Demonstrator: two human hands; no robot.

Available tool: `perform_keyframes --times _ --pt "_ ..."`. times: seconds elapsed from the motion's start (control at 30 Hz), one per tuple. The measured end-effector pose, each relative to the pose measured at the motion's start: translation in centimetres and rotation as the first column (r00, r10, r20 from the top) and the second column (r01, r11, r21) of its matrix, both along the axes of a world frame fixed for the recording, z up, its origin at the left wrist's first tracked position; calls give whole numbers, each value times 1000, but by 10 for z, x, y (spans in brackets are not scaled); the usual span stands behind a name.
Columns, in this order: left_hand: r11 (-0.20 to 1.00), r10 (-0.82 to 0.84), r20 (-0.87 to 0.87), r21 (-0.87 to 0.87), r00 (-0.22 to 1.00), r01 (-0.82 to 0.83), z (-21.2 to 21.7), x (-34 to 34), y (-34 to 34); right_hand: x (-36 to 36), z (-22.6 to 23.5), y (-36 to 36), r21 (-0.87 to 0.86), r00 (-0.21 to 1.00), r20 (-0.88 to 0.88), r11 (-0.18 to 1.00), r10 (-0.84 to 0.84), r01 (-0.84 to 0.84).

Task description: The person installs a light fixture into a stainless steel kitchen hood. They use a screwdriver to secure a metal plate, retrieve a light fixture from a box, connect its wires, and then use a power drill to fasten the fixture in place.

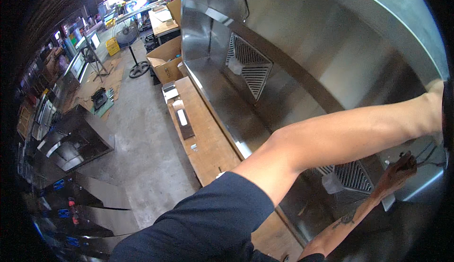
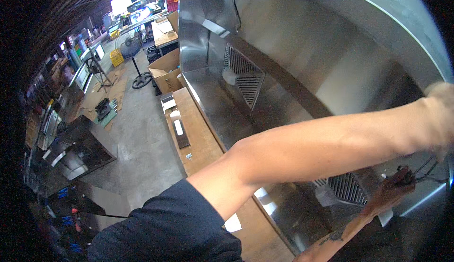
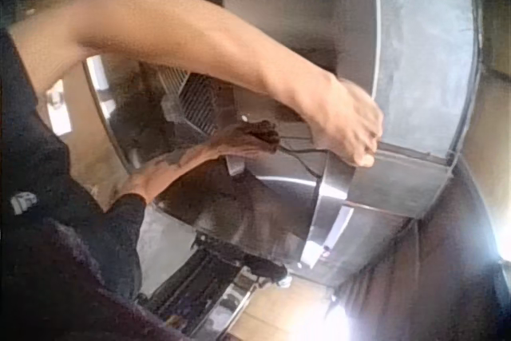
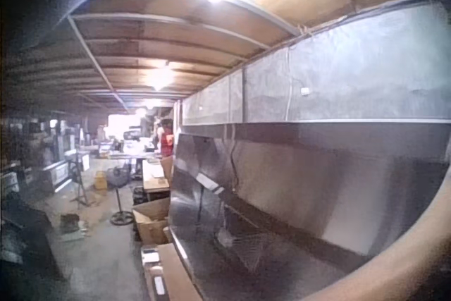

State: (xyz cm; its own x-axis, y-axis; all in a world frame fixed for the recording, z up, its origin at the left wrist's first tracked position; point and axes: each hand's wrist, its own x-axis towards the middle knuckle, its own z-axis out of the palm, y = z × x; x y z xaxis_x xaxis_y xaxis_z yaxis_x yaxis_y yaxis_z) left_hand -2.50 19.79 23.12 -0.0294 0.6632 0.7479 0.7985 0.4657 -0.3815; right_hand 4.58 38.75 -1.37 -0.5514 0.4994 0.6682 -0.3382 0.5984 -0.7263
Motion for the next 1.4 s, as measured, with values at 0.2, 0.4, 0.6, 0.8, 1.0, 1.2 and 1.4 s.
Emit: perform_keyframes --times 0.2,0.4,0.6,0.8,1.0,1.2,1.4 --pt "1000 -17 2 17 1000 17 5 3 -3 12 16 -15 -266 640 -340 582 689 -768" --pt "999 -36 4 20 999 36 1 2 -3 11 -6 12 -276 483 -404 400 777 -874" --pt "999 -53 -3 12 999 53 -2 2 -6 -8 3 -37 213 940 -218 927 -263 308" --pt "991 -129 -41 38 991 130 -6 3 -26 23 4 -22 -220 777 -283 751 561 -623" --pt "961 -241 -107 113 965 253 -22 -3 -77 23 -11 -112 -261 900 -184 863 395 -432" --pt "965 -230 -67 111 971 236 -18 -33 -95 -37 -4 -152 128 961 -267 986 -71 108" --pt "978 -200 -32 61 979 202 -10 -39 -99 -69 9 -164 26 926 -304 969 -226 245"
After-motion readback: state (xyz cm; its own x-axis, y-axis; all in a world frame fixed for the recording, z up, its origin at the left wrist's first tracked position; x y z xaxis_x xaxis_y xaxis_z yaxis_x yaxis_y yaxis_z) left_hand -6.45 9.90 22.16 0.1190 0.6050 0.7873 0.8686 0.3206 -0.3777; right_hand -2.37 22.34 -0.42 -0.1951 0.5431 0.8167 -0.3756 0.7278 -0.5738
